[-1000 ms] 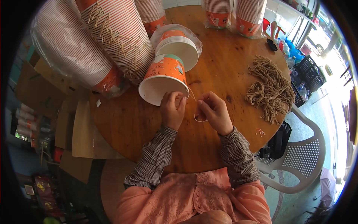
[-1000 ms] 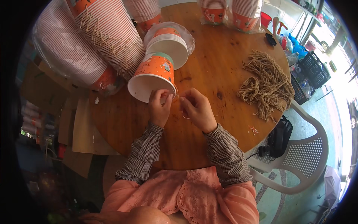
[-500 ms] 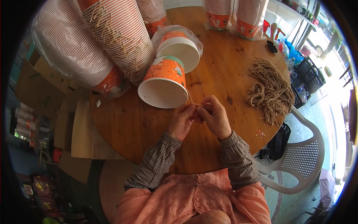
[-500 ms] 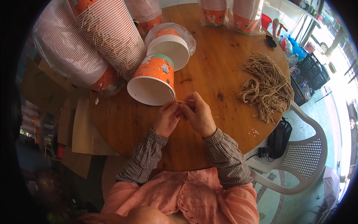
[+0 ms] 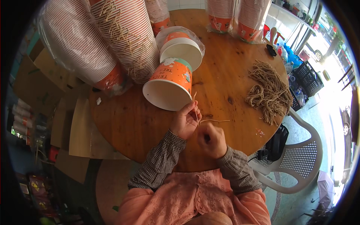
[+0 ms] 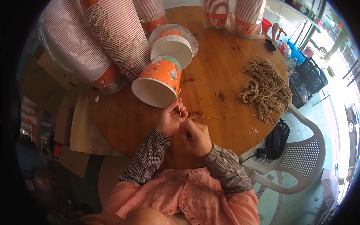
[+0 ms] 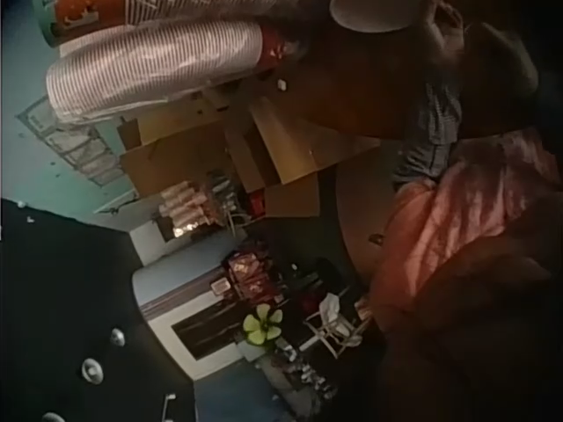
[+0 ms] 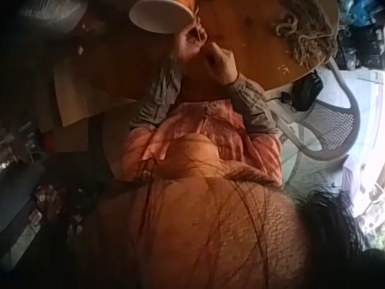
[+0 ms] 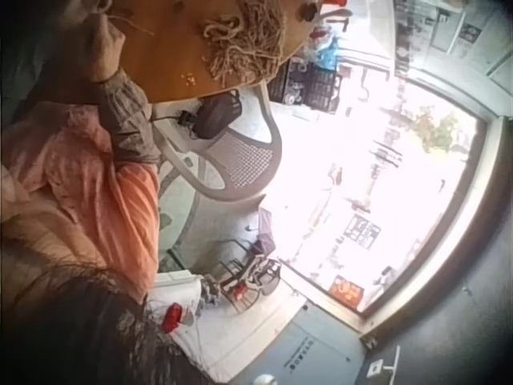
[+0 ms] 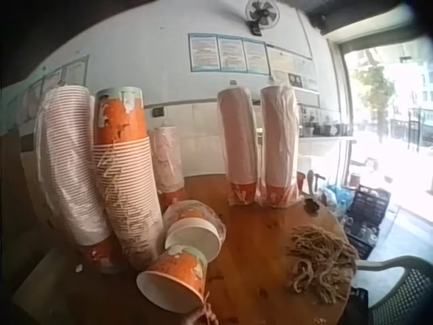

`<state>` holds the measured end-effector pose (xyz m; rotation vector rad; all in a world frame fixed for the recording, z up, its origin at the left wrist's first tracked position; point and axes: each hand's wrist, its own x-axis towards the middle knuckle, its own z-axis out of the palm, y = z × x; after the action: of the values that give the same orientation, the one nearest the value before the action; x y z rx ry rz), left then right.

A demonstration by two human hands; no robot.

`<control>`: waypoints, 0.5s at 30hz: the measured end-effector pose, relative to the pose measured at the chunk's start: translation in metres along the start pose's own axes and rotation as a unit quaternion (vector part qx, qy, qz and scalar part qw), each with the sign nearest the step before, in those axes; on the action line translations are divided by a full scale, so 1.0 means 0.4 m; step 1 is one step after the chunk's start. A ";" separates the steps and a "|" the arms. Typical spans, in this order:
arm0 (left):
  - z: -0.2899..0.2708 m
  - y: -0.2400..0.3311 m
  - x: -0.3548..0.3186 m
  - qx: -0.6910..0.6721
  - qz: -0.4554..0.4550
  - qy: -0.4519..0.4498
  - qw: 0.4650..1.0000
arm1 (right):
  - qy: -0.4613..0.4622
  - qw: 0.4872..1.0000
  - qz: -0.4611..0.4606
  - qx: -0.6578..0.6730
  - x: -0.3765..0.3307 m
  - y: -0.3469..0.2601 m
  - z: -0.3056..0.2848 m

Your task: Attaching and tying string handles to printed paper buckets for packaging.

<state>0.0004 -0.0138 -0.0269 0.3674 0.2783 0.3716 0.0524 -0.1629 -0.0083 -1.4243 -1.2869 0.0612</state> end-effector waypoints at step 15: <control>-0.052 -0.034 0.017 -0.089 -0.038 0.081 0.992 | -0.072 0.983 0.130 0.105 -0.133 -0.089 -0.010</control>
<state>0.0039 -0.0168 -0.0522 0.1501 0.4140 0.3488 0.0113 -0.2119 -0.0131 -1.4167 -1.1657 0.4706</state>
